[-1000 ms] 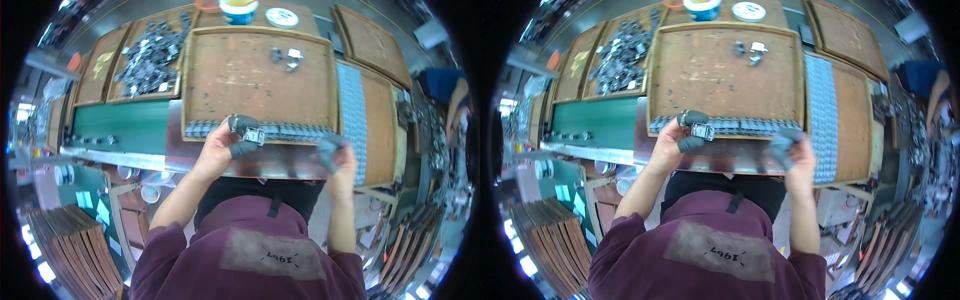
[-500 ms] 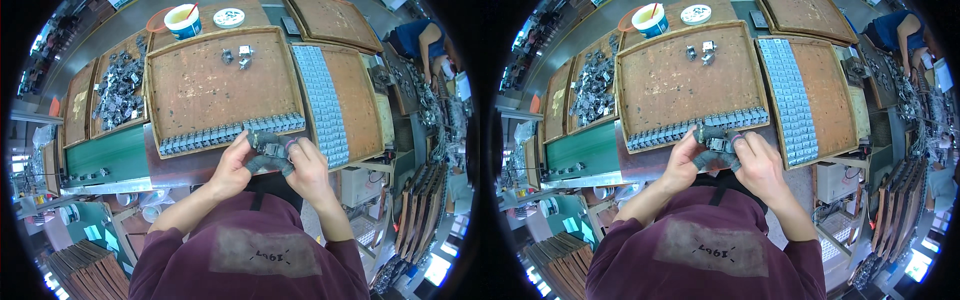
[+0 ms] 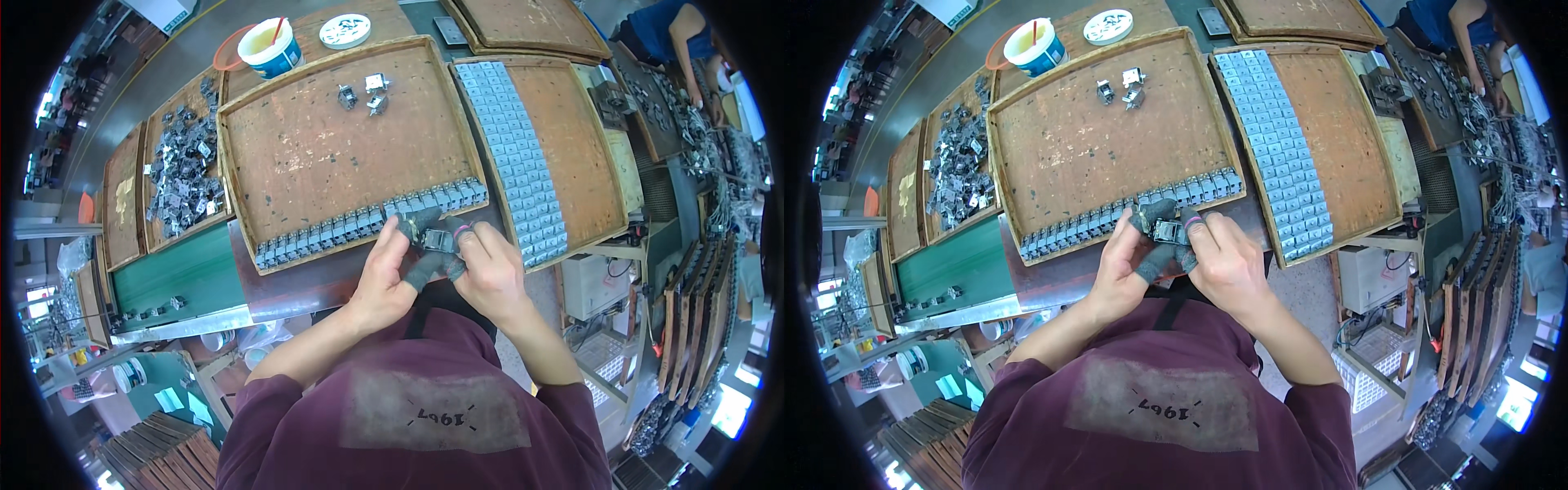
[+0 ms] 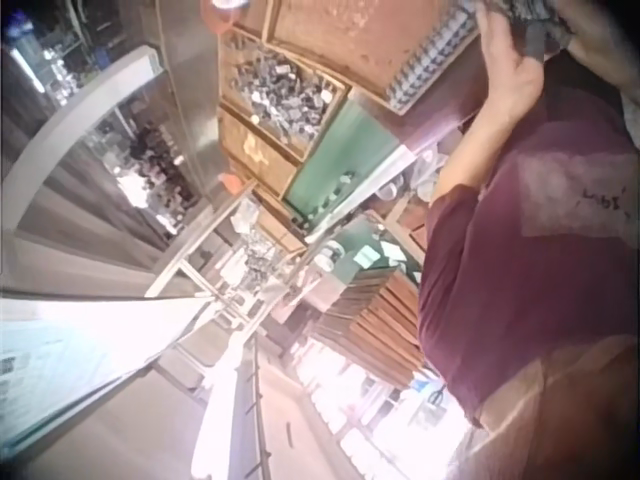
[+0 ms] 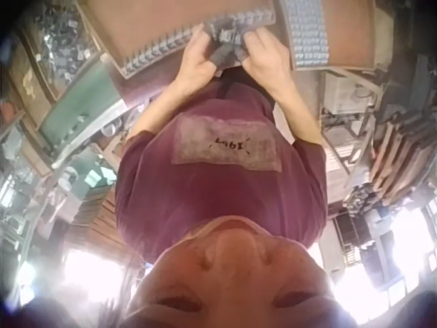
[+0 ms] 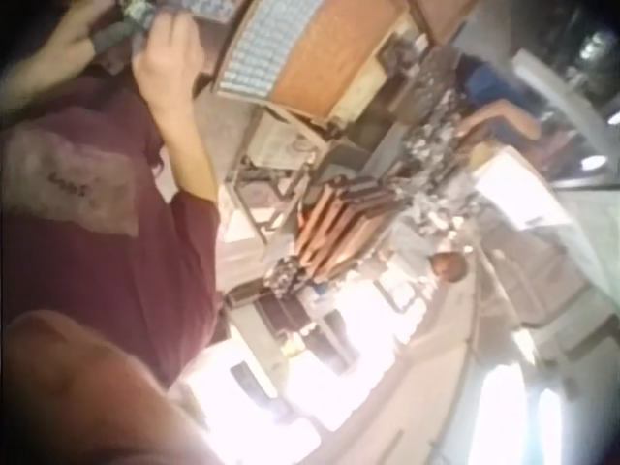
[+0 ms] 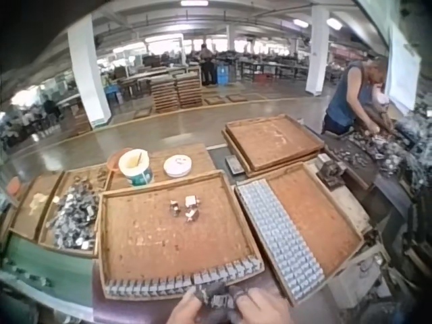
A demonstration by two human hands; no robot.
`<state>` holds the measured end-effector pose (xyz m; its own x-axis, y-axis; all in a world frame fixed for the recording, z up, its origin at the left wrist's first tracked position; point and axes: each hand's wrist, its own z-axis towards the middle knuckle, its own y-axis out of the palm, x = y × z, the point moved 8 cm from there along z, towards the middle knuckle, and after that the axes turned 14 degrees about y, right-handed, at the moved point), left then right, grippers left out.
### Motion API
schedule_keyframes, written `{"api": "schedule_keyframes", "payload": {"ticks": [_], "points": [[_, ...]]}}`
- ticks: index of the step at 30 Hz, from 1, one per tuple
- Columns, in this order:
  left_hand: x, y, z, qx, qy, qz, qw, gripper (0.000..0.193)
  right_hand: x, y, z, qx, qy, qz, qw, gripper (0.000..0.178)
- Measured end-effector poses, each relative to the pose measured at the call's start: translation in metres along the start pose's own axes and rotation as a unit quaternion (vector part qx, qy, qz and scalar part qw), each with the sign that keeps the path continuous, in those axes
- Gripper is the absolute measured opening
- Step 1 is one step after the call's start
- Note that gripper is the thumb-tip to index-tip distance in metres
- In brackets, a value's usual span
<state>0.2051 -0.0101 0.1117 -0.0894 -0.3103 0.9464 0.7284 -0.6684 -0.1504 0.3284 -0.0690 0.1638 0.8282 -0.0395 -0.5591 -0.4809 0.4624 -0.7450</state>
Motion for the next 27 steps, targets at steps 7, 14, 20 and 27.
{"api": "schedule_keyframes", "payload": {"ticks": [7, 14, 20, 27], "points": [[-0.022, 0.002, -0.001, 0.046, -0.148, -0.305, 0.94, 0.047, 0.021, -0.009, 0.004, -0.081, 0.106, 0.095, 0.986, 0.03], [-0.002, 0.006, 0.015, -0.059, -0.025, -0.15, 0.987, 0.043, 0.02, -0.016, 0.001, -0.049, 0.07, 0.054, 0.995, 0.026], [-0.025, 0.019, 0.017, -0.023, -0.12, -0.266, 0.956, 0.042, 0.031, -0.011, 0.006, -0.105, 0.057, 0.058, 0.991, 0.028], [-0.022, 0.021, 0.023, -0.057, -0.004, -0.065, 0.996, 0.05, 0.034, 0.001, 0.005, -0.1, 0.055, 0.015, 0.993, 0.031]]}}
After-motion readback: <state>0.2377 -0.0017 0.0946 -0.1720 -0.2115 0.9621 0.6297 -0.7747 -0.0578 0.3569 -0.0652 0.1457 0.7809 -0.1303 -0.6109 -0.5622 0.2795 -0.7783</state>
